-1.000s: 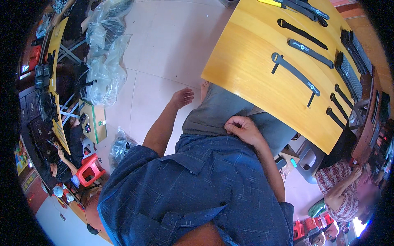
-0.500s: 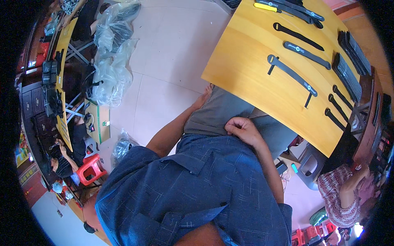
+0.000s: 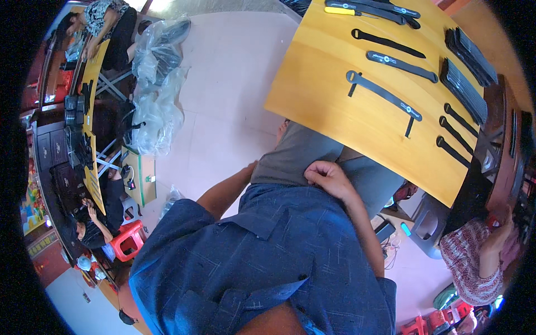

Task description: The person assembles straps by inserting components, peeling backing strips, and pressing strap pieces together by hand on a table.

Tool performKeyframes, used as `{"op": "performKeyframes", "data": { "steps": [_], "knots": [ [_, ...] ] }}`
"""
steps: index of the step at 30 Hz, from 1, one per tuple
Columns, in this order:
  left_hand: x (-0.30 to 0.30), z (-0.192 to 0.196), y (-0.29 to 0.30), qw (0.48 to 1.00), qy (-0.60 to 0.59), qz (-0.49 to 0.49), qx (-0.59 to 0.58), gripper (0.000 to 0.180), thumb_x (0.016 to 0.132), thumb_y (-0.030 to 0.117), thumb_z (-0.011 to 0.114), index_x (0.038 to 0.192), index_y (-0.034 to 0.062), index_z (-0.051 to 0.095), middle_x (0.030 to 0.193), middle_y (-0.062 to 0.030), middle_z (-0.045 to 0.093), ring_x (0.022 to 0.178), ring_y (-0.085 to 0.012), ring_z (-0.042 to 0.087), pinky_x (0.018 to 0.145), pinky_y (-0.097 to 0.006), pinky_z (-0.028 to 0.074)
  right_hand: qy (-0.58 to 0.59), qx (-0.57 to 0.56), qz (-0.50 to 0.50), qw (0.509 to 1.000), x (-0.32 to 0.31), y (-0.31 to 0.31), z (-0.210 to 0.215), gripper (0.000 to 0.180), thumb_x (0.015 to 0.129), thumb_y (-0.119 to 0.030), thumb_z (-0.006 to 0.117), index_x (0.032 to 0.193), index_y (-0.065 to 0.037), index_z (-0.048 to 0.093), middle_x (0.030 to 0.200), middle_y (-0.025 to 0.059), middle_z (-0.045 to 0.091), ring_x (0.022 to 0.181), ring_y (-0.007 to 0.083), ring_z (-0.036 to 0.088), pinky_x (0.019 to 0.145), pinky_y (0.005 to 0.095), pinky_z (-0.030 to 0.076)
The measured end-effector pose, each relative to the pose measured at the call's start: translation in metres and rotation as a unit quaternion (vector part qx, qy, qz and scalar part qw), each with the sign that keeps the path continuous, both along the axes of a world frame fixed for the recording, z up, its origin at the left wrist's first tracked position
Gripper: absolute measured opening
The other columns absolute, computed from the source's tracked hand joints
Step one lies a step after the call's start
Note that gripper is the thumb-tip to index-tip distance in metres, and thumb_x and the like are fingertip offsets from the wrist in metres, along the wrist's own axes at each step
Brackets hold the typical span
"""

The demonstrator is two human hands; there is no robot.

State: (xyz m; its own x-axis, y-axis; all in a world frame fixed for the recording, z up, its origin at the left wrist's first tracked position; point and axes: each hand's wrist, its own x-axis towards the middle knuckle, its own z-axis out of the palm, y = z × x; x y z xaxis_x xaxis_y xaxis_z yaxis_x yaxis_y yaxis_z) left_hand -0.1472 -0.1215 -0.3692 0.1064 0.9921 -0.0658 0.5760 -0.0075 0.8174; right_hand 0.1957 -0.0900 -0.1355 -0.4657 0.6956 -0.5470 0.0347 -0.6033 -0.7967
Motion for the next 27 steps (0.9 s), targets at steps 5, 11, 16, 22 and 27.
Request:
{"op": "performKeyframes", "data": {
  "steps": [5,11,16,22,27],
  "knots": [
    [-0.01,0.025,-0.02,0.998,-0.013,0.033,-0.044,0.063,0.106,0.049,0.048,0.144,-0.0004,0.053,0.126,-0.024,0.065,0.115,-0.0292,0.063,0.099,-0.039,0.048,0.016,0.002,0.016,1.0,-0.002,0.002,0.001,0.017,0.1,-0.021,0.069,0.098,-0.004,0.071,0.082,-0.0021,0.067,0.077,0.0062,0.06,0.071,0.0238,0.05],
    [0.021,0.029,0.025,0.993,-0.03,0.075,-0.085,0.062,0.105,0.048,0.048,0.144,-0.0005,0.053,0.126,-0.0241,0.065,0.116,-0.0294,0.063,0.099,-0.039,0.048,0.041,0.016,0.018,0.999,-0.002,0.0,-0.005,0.018,0.101,-0.022,0.069,0.099,-0.004,0.071,0.083,-0.002,0.067,0.077,0.0065,0.06,0.071,0.0242,0.05],
    [0.02,0.041,0.051,0.986,-0.046,0.103,-0.126,0.062,0.105,0.047,0.049,0.144,-0.0005,0.053,0.126,-0.0241,0.065,0.116,-0.0296,0.063,0.1,-0.039,0.048,0.022,0.055,-0.008,0.998,0.002,-0.012,-0.009,0.018,0.1,-0.022,0.069,0.099,-0.004,0.07,0.082,-0.0023,0.066,0.077,0.0065,0.06,0.072,0.0251,0.05],
    [0.016,0.058,0.07,0.97,-0.053,0.163,-0.171,0.061,0.105,0.047,0.049,0.144,-0.0006,0.053,0.126,-0.0242,0.065,0.117,-0.0299,0.063,0.1,-0.039,0.048,-0.201,0.25,0.108,0.941,0.005,0.014,0.051,0.018,0.096,-0.018,0.068,0.104,-0.003,0.068,0.09,0.0082,0.072,0.083,0.0197,0.069,0.076,0.0333,0.053],
    [0.04,0.06,0.105,0.955,-0.069,0.206,-0.203,0.061,0.105,0.046,0.049,0.144,-0.0006,0.053,0.126,-0.0243,0.065,0.117,-0.03,0.063,0.101,-0.039,0.047,-0.127,0.366,0.127,0.913,-0.019,0.038,0.091,0.023,0.095,-0.018,0.066,0.113,-0.004,0.067,0.105,0.0143,0.072,0.094,0.03,0.07,0.083,0.0389,0.055]
  ]
}}
